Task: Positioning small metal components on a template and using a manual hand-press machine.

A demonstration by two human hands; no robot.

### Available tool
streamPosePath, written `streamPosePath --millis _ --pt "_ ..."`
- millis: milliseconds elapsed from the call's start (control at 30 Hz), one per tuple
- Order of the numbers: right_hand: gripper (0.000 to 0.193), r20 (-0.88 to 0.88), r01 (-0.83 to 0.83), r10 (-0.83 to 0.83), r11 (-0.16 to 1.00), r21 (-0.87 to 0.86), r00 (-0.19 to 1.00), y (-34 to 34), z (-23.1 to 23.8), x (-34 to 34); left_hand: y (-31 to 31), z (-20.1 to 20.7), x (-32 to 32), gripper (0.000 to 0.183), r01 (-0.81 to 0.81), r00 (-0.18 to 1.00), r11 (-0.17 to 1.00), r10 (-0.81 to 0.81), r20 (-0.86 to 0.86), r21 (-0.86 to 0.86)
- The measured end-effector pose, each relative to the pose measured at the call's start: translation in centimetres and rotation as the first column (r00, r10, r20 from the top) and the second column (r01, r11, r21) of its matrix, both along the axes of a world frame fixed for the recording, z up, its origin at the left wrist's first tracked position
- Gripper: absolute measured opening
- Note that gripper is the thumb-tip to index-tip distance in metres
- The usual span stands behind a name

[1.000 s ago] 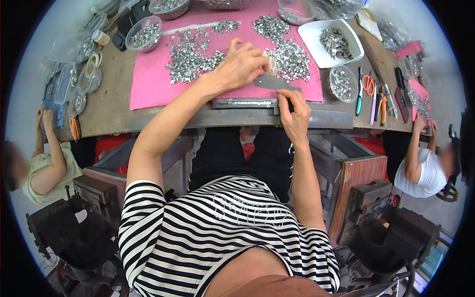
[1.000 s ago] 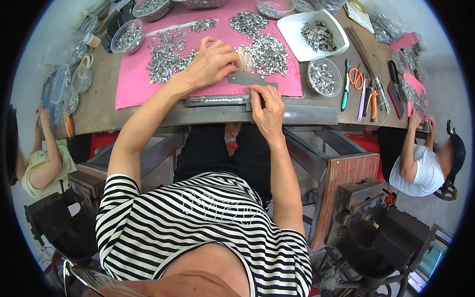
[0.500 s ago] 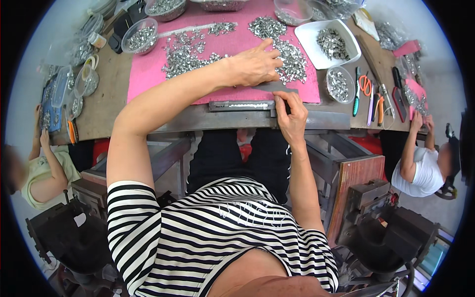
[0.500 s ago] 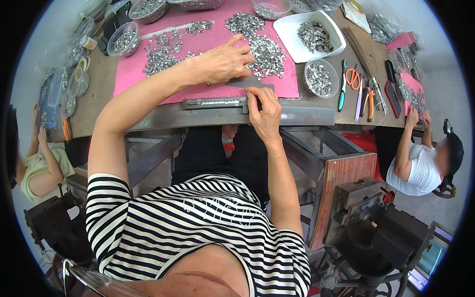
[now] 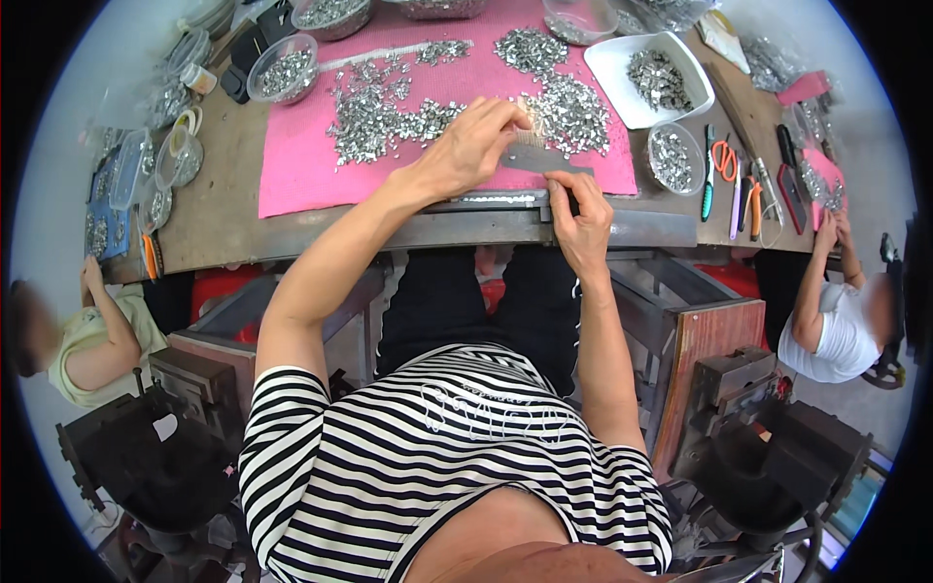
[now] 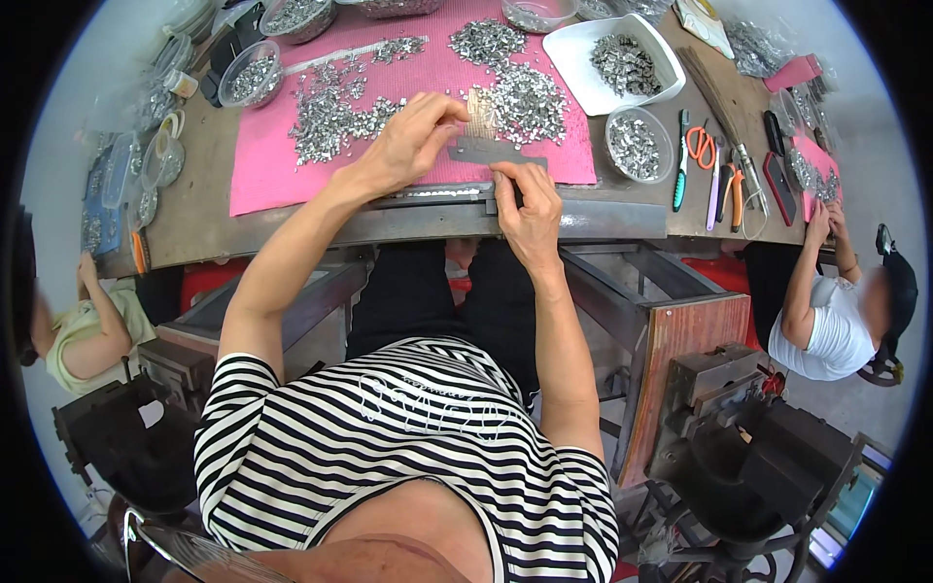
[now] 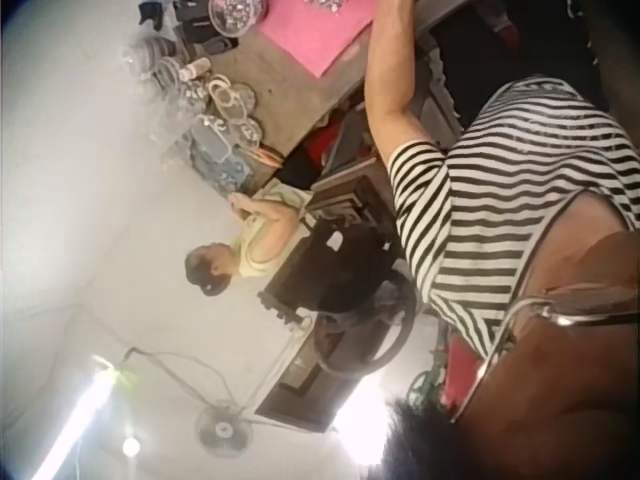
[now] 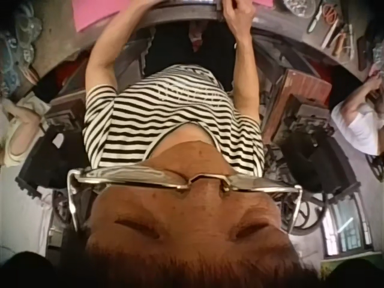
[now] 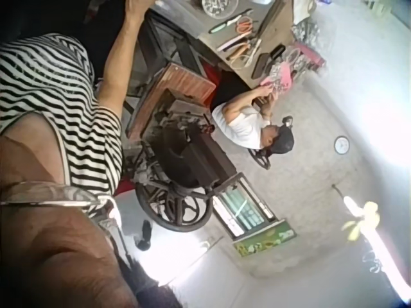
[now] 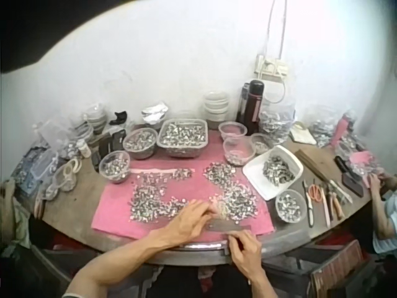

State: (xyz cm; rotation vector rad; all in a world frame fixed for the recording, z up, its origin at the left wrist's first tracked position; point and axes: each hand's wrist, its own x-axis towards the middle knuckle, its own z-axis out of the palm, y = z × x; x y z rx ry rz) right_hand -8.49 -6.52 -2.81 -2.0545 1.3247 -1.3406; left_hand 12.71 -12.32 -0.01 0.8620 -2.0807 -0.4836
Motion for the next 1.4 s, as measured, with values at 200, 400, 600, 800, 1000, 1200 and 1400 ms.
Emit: streamPosePath --millis 200,400,600,800,1000,1200,1400 --pt "0.009 0.026 0.016 -0.018 0.999 0.050 1.000 0.2 0.0 0.1 -2.3 -2.1 -2.4 0.009 0.039 0.999 0.998 -0.040 -0.013 -0.048" --pt "0.008 0.060 0.009 -0.012 0.998 0.055 0.998 0.3 -0.4 0.1 -2.6 -1.6 -2.5 0.011 0.056 0.994 0.998 -0.052 0.100 -0.029" --pt "0.008 0.009 -0.039 0.039 0.999 -0.019 0.999 0.1 -0.4 -0.4 2.5 0.3 0.3 0.008 -0.029 1.000 0.985 0.026 0.016 0.170" --pt "0.007 0.040 -0.005 0.004 0.999 0.036 0.999 0.2 0.0 -0.1 6.7 -1.3 -0.3 0.008 -0.088 0.996 0.976 0.088 0.009 0.200" --pt "0.007 0.035 -0.003 0.001 0.999 0.042 0.999 0.3 -0.2 -0.1 6.7 -1.5 -0.5 0.007 -0.105 0.994 0.977 0.100 0.038 0.185" --pt "0.007 0.033 -0.001 -0.001 0.999 0.042 0.999 0.4 0.0 0.0 6.8 -1.5 -0.4 0.007 -0.111 0.993 0.979 0.101 0.063 0.171" --pt "0.006 0.048 0.001 -0.003 0.999 0.041 0.999 0.3 -0.1 -0.1 7.3 -2.2 -0.9 0.010 -0.146 0.981 0.970 0.168 0.102 -0.194"
